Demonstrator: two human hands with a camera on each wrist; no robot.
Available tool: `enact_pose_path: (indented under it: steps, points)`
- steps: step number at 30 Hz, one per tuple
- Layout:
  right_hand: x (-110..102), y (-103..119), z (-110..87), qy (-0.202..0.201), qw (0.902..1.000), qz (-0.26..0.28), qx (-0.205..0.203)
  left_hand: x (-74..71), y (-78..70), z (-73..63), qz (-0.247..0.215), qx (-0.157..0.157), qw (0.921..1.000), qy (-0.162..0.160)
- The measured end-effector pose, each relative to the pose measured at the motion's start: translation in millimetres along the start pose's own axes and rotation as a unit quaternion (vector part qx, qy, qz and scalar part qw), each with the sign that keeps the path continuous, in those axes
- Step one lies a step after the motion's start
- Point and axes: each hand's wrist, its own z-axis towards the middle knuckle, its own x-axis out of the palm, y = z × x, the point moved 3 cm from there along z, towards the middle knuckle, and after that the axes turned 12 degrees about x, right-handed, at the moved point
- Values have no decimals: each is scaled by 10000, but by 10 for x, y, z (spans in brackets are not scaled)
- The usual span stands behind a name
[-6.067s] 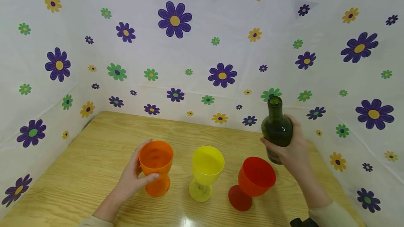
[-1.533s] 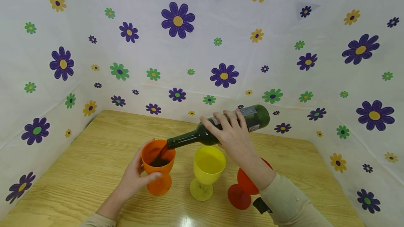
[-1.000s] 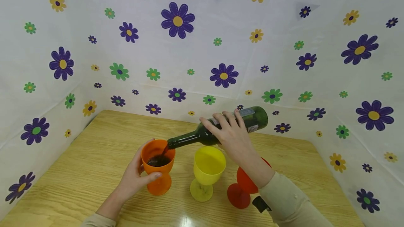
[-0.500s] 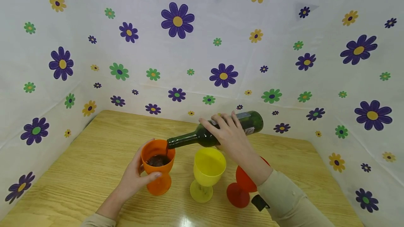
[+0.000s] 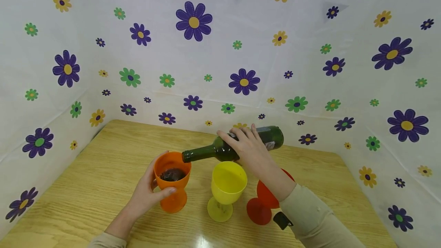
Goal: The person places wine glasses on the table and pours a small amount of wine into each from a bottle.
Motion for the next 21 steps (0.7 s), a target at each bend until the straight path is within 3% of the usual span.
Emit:
enact_pose_path:
  steps: [11, 21]
  points:
    - [-66, -16, -7, 46, 9993, 308, 184, 4, -7, 7, -36, 9, 10000, -16]
    - [-153, -94, -21, -170, 9957, 773, 478, 17, -22, 10, -27, 65, 9999, -100]
